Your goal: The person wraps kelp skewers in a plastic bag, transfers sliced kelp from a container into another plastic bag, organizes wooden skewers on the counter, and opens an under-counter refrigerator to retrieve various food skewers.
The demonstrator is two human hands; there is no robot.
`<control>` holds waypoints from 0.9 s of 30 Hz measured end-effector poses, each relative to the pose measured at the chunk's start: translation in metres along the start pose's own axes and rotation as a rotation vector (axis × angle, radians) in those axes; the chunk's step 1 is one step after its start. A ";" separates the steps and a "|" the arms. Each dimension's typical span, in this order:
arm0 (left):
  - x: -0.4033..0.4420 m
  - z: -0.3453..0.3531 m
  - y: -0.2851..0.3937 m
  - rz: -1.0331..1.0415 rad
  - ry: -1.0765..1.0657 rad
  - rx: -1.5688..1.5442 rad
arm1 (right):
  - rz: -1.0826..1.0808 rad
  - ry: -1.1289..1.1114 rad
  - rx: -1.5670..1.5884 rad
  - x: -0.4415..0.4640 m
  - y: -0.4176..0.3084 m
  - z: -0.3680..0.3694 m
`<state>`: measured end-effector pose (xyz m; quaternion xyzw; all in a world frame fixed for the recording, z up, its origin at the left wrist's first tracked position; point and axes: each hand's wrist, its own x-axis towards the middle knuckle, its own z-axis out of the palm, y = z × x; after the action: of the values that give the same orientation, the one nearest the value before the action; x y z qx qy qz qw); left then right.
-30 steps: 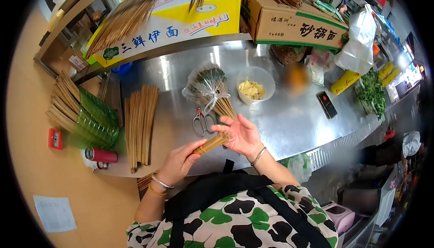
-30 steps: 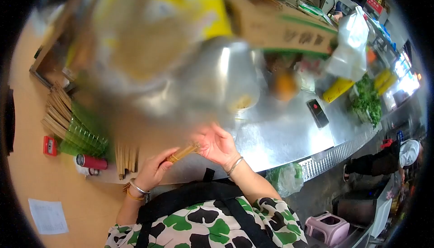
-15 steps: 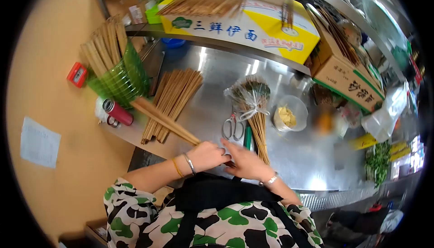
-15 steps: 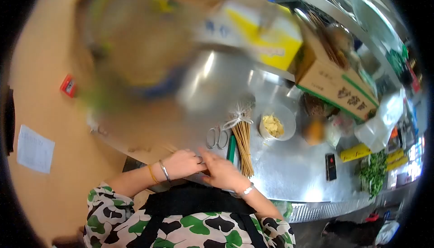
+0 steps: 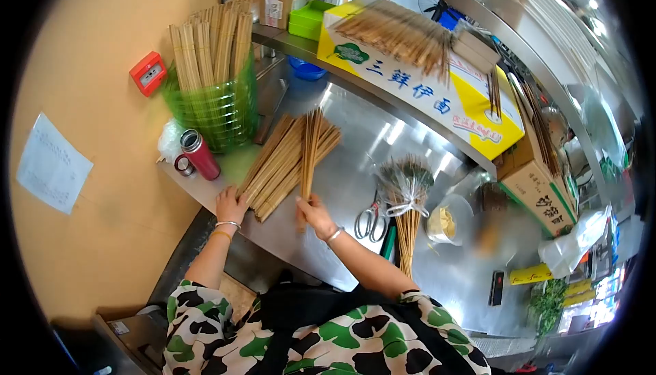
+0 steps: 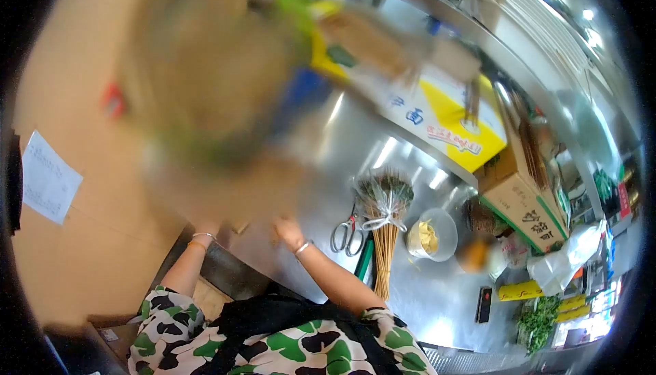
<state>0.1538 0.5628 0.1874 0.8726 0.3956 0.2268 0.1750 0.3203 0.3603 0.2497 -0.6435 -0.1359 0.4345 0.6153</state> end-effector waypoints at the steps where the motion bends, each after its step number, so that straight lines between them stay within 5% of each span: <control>1: 0.008 -0.010 0.013 -0.035 -0.122 0.048 | 0.060 0.007 -0.040 0.029 0.012 0.003; 5: 0.053 -0.017 0.044 -0.125 -0.319 -0.137 | -0.207 0.051 -0.309 0.104 0.039 0.002; 9: 0.097 -0.006 0.077 -0.218 -0.353 -0.162 | -0.071 0.075 -0.003 0.139 0.007 0.023; 12: 0.108 0.027 0.087 -0.153 -0.646 -0.157 | 0.119 0.139 0.339 0.125 -0.016 0.032; 13: 0.098 0.057 0.079 -0.251 -0.762 -0.567 | 0.142 0.062 0.409 0.117 -0.017 0.028; 17: 0.058 0.021 0.100 -0.352 -0.910 -1.223 | 0.146 -0.067 0.441 0.070 -0.019 0.012; 20: 0.012 0.030 0.089 -0.246 -0.685 -1.244 | 0.128 -0.118 0.399 0.035 -0.014 0.013; 21: 0.005 0.023 0.093 -0.235 -0.682 -1.242 | -0.022 -0.073 0.325 0.016 -0.020 0.020; 25: -0.015 -0.069 0.127 0.024 -0.426 -1.156 | -0.412 -0.096 0.210 -0.034 -0.049 0.037; 27: -0.012 -0.101 0.141 0.133 -0.335 -1.092 | -0.436 -0.150 0.185 -0.053 -0.081 0.043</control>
<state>0.1790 0.4787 0.3369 0.7028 0.1322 0.2674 0.6458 0.2872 0.3688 0.3502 -0.5057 -0.2766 0.3488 0.7390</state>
